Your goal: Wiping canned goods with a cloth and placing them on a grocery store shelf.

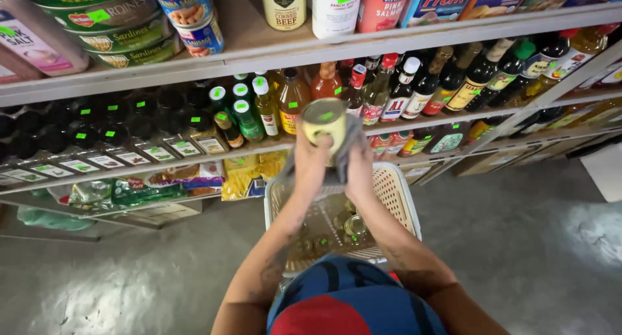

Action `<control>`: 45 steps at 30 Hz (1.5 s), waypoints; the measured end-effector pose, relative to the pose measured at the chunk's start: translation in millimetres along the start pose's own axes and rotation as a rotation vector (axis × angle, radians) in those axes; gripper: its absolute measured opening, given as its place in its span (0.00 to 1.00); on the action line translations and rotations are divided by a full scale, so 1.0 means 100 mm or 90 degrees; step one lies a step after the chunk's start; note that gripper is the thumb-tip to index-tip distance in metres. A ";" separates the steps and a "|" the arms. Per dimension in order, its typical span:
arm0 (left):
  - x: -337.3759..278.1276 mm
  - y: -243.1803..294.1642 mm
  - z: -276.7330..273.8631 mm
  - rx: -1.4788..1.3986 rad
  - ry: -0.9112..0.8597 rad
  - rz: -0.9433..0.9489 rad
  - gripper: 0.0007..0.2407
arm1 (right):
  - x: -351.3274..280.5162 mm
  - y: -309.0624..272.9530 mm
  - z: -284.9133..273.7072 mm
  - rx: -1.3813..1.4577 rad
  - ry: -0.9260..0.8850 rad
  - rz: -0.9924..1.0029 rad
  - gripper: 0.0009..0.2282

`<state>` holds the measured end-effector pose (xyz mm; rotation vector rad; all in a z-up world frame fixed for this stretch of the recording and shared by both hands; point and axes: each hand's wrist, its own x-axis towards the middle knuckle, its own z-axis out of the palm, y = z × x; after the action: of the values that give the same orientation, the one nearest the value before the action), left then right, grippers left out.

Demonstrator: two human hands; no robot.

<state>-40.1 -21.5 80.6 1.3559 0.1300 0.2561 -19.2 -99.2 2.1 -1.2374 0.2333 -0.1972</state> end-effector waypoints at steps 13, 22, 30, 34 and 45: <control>0.38 -0.90 -0.20 -0.084 -0.035 0.315 0.48 | 0.15 -0.20 0.05 0.400 -0.173 0.296 0.20; 0.36 -0.91 -0.22 -0.143 0.159 0.073 0.20 | 0.07 0.18 -0.57 -0.008 0.116 0.003 0.16; 0.19 -0.95 -0.10 -0.068 0.064 -0.019 0.42 | 0.48 0.07 -0.31 0.133 -0.171 0.199 0.22; 0.26 -1.00 -0.15 -0.118 -0.030 0.196 0.39 | 0.33 0.14 -0.31 0.324 -0.152 0.322 0.23; 0.03 -0.90 -0.03 -0.134 0.092 0.001 0.23 | -0.21 -0.64 0.01 -0.384 -0.190 -0.247 0.26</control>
<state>-28.6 -35.0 -7.3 1.1282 0.2170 0.3584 -40.6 -113.0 64.2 -1.8872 -0.2306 -0.2847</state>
